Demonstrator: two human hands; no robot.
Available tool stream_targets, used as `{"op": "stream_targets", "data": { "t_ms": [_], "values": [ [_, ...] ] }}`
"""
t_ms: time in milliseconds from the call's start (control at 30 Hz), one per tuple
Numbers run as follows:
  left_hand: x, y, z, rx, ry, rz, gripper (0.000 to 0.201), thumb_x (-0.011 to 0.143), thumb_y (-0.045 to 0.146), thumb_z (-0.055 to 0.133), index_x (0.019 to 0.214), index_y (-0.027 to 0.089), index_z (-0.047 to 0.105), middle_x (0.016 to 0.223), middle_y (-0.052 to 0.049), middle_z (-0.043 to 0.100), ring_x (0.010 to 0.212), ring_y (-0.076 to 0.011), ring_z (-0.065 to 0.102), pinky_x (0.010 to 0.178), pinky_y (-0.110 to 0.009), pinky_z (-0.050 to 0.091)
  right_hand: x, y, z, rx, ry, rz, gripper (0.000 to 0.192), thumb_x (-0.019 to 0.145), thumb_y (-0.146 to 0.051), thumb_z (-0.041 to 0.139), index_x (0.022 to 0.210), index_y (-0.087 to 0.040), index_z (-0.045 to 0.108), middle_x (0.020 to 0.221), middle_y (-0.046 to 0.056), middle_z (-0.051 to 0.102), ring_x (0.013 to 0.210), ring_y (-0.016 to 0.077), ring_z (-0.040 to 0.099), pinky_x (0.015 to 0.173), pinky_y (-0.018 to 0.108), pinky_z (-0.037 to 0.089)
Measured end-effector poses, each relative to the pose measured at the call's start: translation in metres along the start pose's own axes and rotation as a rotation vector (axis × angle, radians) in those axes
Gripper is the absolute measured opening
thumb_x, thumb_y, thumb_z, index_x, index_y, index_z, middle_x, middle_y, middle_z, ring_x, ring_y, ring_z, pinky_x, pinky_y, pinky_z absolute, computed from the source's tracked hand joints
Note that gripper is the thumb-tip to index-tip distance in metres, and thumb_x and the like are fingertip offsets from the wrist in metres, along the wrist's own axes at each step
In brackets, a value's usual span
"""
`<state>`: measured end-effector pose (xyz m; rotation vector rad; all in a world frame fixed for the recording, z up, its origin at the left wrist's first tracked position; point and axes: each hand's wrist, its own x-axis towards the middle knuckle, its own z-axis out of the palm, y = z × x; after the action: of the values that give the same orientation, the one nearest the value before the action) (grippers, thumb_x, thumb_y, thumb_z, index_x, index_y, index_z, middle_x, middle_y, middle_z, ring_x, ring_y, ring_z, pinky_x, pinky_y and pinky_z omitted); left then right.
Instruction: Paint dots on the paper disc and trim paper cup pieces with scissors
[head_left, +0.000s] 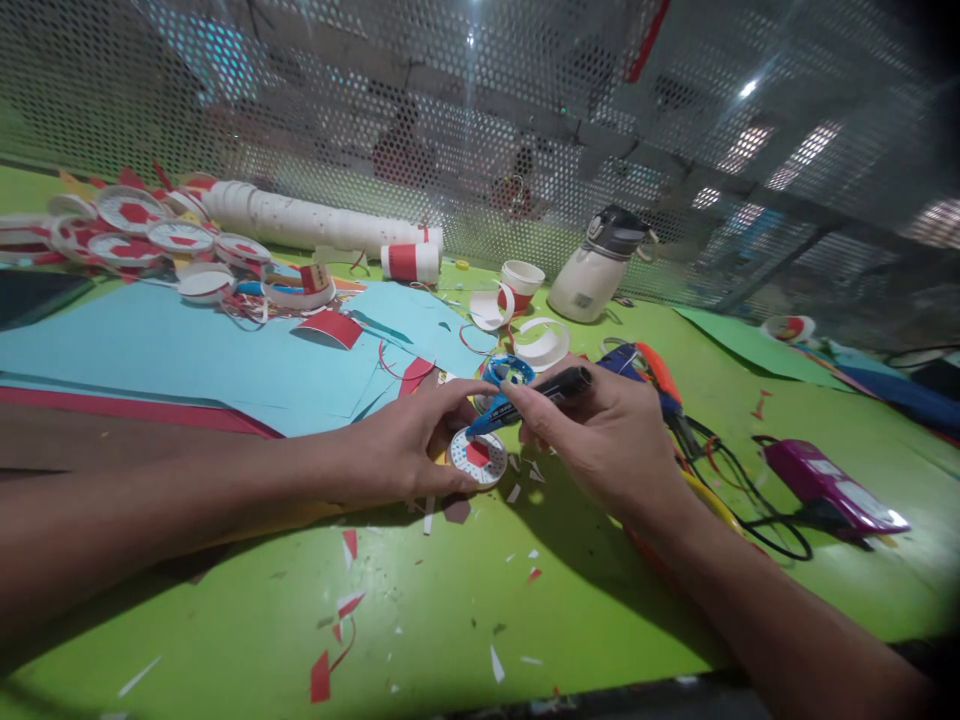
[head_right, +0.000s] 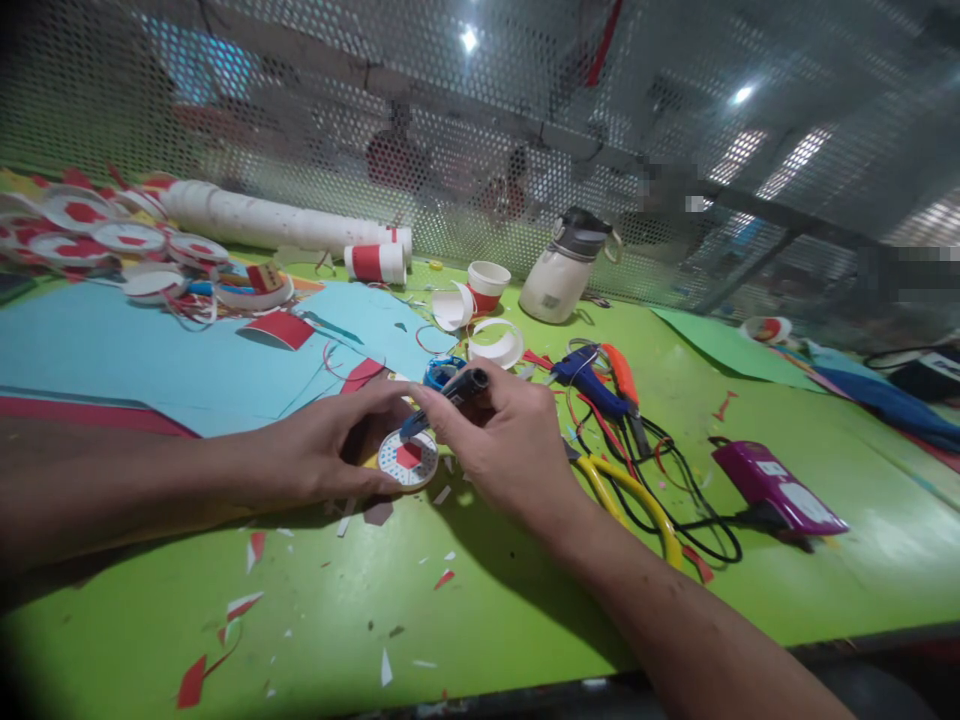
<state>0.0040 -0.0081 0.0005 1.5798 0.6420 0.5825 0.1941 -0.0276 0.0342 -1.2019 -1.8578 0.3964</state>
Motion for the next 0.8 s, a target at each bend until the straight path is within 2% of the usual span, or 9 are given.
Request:
{"op": "stream_targets", "data": {
  "t_ms": [167, 467, 667, 800],
  "values": [
    [0.000, 0.000, 0.000, 0.013, -0.013, 0.008, 0.061, 0.082, 0.019, 0.068, 0.135, 0.020, 0.037, 0.078, 0.000, 0.064, 0.051, -0.0105, 0.063, 0.039, -0.015, 0.047, 0.000, -0.002, 0.000, -0.008, -0.004, -0.006, 0.029, 0.083, -0.033, 0.067, 0.062, -0.015, 0.061, 0.053, 0.000, 0.060, 0.046, 0.0102, 0.050, 0.045, 0.024, 0.037],
    [0.001, -0.005, -0.002, 0.051, -0.002, 0.041, 0.060, 0.081, 0.021, 0.070, 0.133, 0.022, 0.040, 0.083, -0.001, 0.065, 0.053, -0.0123, 0.065, 0.039, -0.017, 0.049, -0.001, -0.001, 0.002, -0.013, -0.017, -0.055, 0.021, 0.083, -0.031, 0.067, 0.071, -0.016, 0.060, 0.054, -0.002, 0.059, 0.047, 0.0103, 0.050, 0.047, 0.023, 0.038],
    [0.001, 0.001, 0.000, 0.033, -0.002, 0.008, 0.052, 0.081, 0.015, 0.068, 0.127, 0.018, 0.043, 0.075, 0.001, 0.064, 0.049, -0.0104, 0.062, 0.038, -0.015, 0.047, -0.001, 0.001, 0.009, 0.006, 0.047, -0.034, 0.030, 0.082, -0.032, 0.068, 0.061, -0.018, 0.053, 0.049, -0.005, 0.049, 0.045, 0.0082, 0.041, 0.044, 0.023, 0.032],
    [0.000, 0.000, 0.001, 0.041, 0.009, -0.028, 0.060, 0.081, 0.018, 0.068, 0.132, 0.019, 0.038, 0.076, -0.001, 0.065, 0.051, -0.0126, 0.063, 0.039, -0.018, 0.048, -0.003, 0.002, 0.012, -0.002, 0.104, -0.057, 0.034, 0.080, -0.032, 0.070, 0.057, -0.018, 0.049, 0.051, -0.007, 0.041, 0.048, 0.0076, 0.035, 0.046, 0.023, 0.031]
  ]
}}
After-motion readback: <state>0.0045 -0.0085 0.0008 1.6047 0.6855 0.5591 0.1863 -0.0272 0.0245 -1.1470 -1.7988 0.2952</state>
